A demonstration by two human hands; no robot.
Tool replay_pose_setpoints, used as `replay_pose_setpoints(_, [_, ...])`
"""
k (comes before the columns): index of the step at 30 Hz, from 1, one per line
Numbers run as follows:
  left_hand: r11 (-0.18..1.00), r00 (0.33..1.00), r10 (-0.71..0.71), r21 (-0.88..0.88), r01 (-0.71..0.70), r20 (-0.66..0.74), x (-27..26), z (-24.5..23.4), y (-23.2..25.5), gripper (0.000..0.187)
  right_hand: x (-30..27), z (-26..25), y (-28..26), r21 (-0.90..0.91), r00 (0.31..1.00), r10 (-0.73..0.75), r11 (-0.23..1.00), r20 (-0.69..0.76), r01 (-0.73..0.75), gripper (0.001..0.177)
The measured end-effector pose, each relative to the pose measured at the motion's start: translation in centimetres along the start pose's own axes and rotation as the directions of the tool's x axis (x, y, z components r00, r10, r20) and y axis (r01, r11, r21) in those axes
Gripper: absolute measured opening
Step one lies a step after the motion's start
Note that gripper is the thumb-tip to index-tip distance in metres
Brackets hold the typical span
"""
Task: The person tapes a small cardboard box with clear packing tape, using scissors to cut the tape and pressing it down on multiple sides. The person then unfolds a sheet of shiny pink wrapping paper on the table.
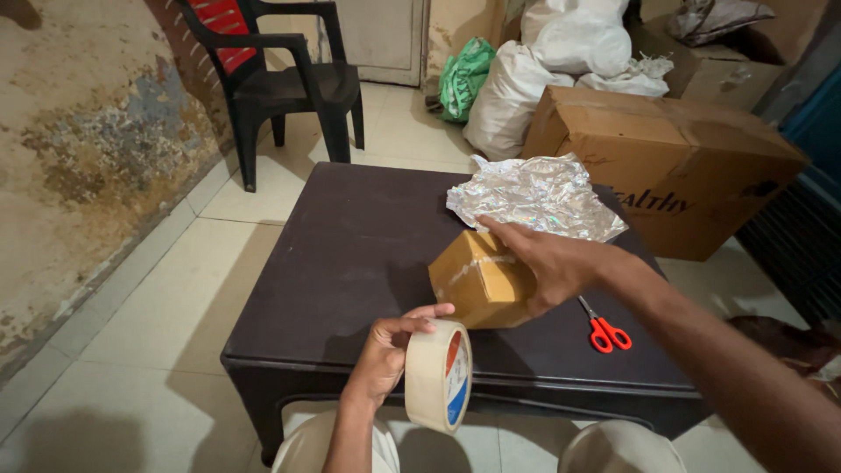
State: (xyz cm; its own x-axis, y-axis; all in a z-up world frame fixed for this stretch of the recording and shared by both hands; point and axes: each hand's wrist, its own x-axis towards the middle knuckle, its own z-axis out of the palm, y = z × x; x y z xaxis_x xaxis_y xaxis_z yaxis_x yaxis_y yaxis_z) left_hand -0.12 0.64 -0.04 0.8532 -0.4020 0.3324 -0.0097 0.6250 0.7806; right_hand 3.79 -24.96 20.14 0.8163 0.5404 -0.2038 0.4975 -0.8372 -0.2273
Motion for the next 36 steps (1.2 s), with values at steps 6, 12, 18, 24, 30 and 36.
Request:
replay_pose_setpoints(6, [1.0,1.0,-0.01,-0.005,0.01,-0.006,0.1,0.1,-0.1,0.036,1.6,0.7,0.2,-0.227,0.959,-0.252,0.934,0.128,0.276,0.134])
replay_pose_setpoints(12, [0.999,1.0,0.003,-0.032,-0.003,0.009,0.0,0.0,-0.1,0.039,3.6,1.9,2.4,-0.285,0.899,-0.386,0.855,0.207,0.433,0.134])
replay_pose_setpoints(18, [0.998,1.0,0.026,-0.061,-0.025,0.018,0.0,-0.3,0.0,0.04,3.5,3.3,1.8,-0.196,0.961,-0.262,0.942,0.084,0.274,0.064])
replay_pose_setpoints(24, [1.0,1.0,0.018,-0.025,-0.018,0.006,-0.1,0.0,0.1,0.039,2.2,6.2,-1.5,-0.168,0.952,-0.022,0.985,-0.306,-0.031,0.05])
replay_pose_setpoints(30, [1.0,1.0,0.015,-0.014,-0.015,-0.003,-0.2,0.1,0.4,0.039,1.3,6.5,-1.3,-0.291,0.91,-0.169,0.955,-0.379,0.057,0.04])
replay_pose_setpoints(36, [1.0,1.0,0.015,0.02,-0.015,0.003,-0.4,0.4,0.3,0.038,0.4,6.7,0.0,-0.394,0.911,-0.319,0.897,-0.261,0.201,0.035])
